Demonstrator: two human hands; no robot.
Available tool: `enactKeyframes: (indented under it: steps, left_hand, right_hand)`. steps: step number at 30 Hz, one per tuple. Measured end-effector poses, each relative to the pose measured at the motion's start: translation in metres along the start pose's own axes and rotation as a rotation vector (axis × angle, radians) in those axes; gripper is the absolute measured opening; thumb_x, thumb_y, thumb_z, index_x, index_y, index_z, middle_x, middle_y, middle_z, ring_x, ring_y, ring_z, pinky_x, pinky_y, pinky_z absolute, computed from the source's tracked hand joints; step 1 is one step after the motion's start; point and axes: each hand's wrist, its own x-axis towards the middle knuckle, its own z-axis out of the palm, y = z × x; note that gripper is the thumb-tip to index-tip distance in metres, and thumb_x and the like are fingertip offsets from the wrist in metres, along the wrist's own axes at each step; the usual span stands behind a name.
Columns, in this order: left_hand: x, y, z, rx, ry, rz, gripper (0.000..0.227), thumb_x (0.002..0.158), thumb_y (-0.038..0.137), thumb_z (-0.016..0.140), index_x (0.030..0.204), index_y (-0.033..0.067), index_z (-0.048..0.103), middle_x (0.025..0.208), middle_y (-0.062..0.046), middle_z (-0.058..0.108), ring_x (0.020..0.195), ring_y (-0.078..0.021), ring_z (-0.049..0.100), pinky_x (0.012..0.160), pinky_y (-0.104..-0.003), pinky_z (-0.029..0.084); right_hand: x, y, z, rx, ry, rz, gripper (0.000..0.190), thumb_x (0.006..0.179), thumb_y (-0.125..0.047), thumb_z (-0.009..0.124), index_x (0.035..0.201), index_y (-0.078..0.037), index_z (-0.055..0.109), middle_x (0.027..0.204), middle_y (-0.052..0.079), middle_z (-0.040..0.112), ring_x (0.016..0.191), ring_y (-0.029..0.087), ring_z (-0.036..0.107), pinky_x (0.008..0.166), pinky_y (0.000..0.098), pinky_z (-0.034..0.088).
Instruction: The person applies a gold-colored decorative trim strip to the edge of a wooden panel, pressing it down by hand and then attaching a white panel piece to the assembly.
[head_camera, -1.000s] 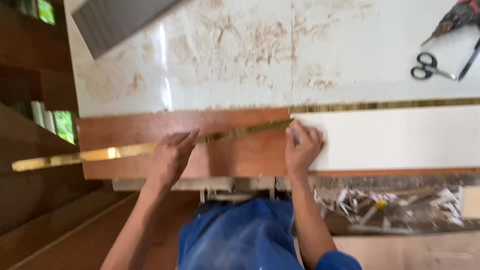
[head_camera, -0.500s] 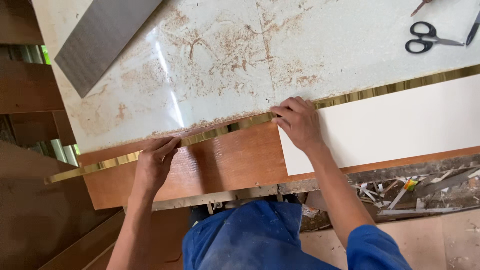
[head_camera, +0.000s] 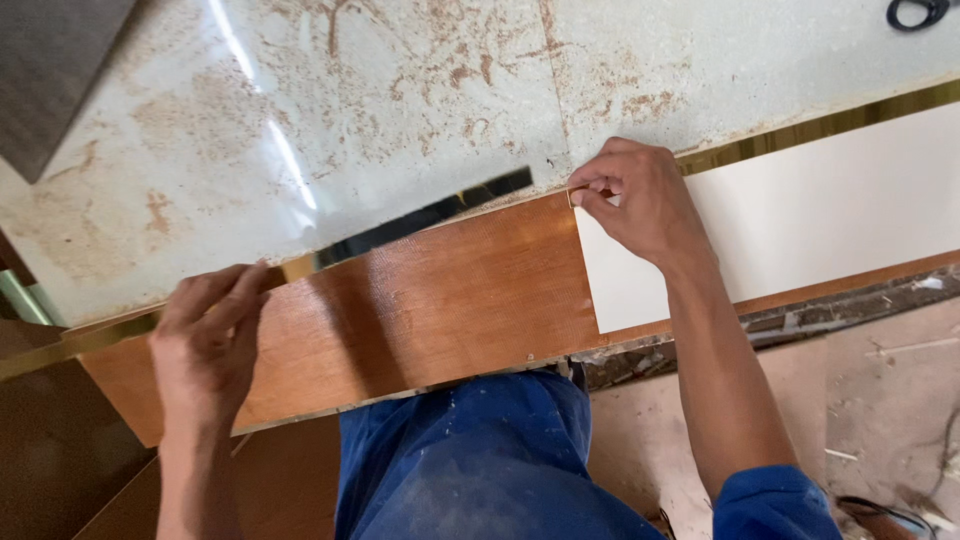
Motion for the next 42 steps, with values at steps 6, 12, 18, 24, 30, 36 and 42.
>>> enactKeyframes:
  steps: [6,12,18,24,30,36,42]
  left_hand:
    - [0.007,-0.005,-0.008,0.081,-0.008,0.020,0.025,0.104,-0.012,0.082,0.125,-0.0001,0.079,0.122,-0.016,0.076,0.104,-0.0324,0.067,0.093,-0.041,0.055]
    - [0.023,-0.012,0.011,0.059,-0.035,0.146,0.020,0.105,-0.009,0.076,0.123,0.0005,0.076,0.115,-0.017,0.075,0.096,-0.0333,0.066,0.086,-0.042,0.051]
    - [0.010,-0.006,0.031,0.029,-0.065,0.162,0.025,0.105,-0.013,0.074,0.125,0.0020,0.076,0.116,-0.014,0.074,0.093,-0.0298,0.064,0.085,-0.042,0.050]
    - [0.006,0.006,0.039,0.041,-0.116,0.127,0.019,0.103,-0.008,0.076,0.121,-0.0008,0.076,0.112,-0.017,0.074,0.092,-0.0322,0.065,0.083,-0.042,0.051]
    - [-0.002,0.016,0.041,-0.009,-0.117,0.036,0.023,0.104,-0.009,0.074,0.122,0.0065,0.075,0.119,-0.011,0.074,0.098,-0.0283,0.067,0.088,-0.038,0.055]
    - [-0.001,0.007,0.045,0.046,-0.185,0.033,0.023,0.103,-0.004,0.073,0.123,0.0069,0.073,0.119,-0.008,0.074,0.099,-0.0272,0.068,0.088,-0.036,0.054]
    - [0.006,0.009,0.052,-0.033,-0.187,-0.010,0.023,0.100,-0.006,0.073,0.120,0.0052,0.074,0.120,-0.009,0.074,0.096,-0.0218,0.067,0.088,-0.031,0.055]
  right_hand:
    - [0.021,0.000,0.004,-0.297,-0.153,0.203,0.016,0.085,-0.004,0.077,0.073,-0.016,0.076,0.075,0.001,0.070,0.067,0.015,0.062,0.060,0.0322,0.050]
    - [0.022,-0.009,0.008,-0.298,-0.119,0.232,0.021,0.088,0.005,0.071,0.075,-0.011,0.076,0.081,0.004,0.076,0.072,0.017,0.069,0.067,0.0315,0.060]
    - [-0.001,-0.003,0.014,-0.207,0.025,0.026,0.010,0.094,0.006,0.077,0.095,-0.004,0.079,0.082,0.008,0.065,0.075,0.019,0.061,0.066,0.0311,0.054]
    - [-0.060,0.056,0.056,-0.186,0.632,-0.240,0.021,0.104,-0.003,0.078,0.123,-0.009,0.072,0.108,0.011,0.054,0.086,0.022,0.050,0.069,0.0323,0.047]
    - [-0.056,0.003,0.092,-0.154,0.739,-0.189,0.016,0.101,-0.004,0.070,0.109,0.009,0.074,0.109,0.019,0.059,0.108,0.037,0.062,0.095,0.0498,0.062]
    - [-0.049,-0.013,0.087,-0.209,0.712,-0.124,0.013,0.102,-0.001,0.069,0.110,0.007,0.076,0.112,0.018,0.060,0.104,0.039,0.062,0.095,0.0497,0.054]
    - [-0.048,-0.007,0.089,-0.295,0.689,-0.132,0.014,0.098,0.006,0.076,0.112,0.003,0.078,0.110,0.016,0.061,0.101,0.035,0.063,0.094,0.0454,0.055]
